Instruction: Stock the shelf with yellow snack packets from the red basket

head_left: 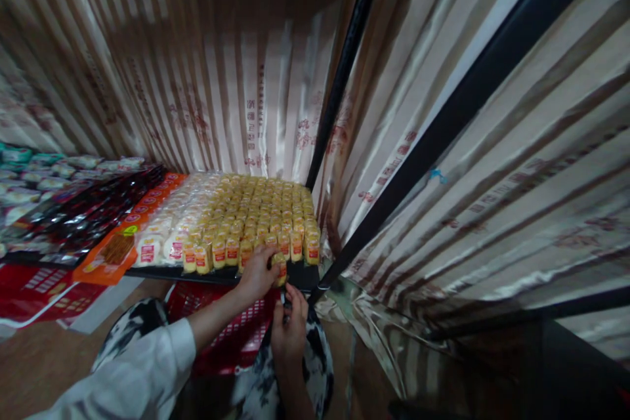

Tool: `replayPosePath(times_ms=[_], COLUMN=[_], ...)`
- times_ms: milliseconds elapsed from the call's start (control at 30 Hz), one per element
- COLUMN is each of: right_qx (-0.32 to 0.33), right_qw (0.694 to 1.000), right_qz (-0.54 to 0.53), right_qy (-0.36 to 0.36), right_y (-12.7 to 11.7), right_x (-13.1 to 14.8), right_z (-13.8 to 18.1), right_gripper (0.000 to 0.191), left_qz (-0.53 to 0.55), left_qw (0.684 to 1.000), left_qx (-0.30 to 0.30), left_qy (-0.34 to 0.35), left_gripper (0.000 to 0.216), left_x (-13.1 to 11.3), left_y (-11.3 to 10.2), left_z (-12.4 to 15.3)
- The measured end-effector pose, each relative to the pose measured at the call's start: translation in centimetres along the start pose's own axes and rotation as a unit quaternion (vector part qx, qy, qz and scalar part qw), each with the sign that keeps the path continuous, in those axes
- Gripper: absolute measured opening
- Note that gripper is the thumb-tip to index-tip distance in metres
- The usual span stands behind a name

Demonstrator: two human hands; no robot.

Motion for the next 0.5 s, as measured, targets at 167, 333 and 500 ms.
replayPosePath(times_ms=[167, 333, 500], right_qx=[-0.019, -0.020, -0.003], right_qw=[0.998, 0.996, 0.991], right_qz=[0.031, 0.042, 0.084], right_qy=[-0.058, -0.080, -0.105], right_y=[-0.1, 0.4, 1.1], right_x=[1.9, 1.0, 0.6], right_z=[-0.8, -2.5, -4.4], right_gripper=[0.039, 0.043, 0.052], left_qz=[-0.063, -0.082, -0.080], left_qw=[0.997, 0.994, 0.992], left_qx=[0.024, 0.037, 0.028], left_qy=[0.041, 0.064, 0.092], left_gripper=[0.033, 0.036, 0.036], left_x=[-1.8, -2.3, -2.2], left_y=[2.5, 4.4, 5.6], left_z=[-1.9, -2.8, -3.4])
Point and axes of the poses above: each hand's wrist, its own z-axis away from the middle knuckle, its own y-axis out of the palm, x = y × z, the point moved 4 cm from there along -z, towards the middle knuckle, and after that the axes turned 8 degrees about -x, right-handed, at the moved point
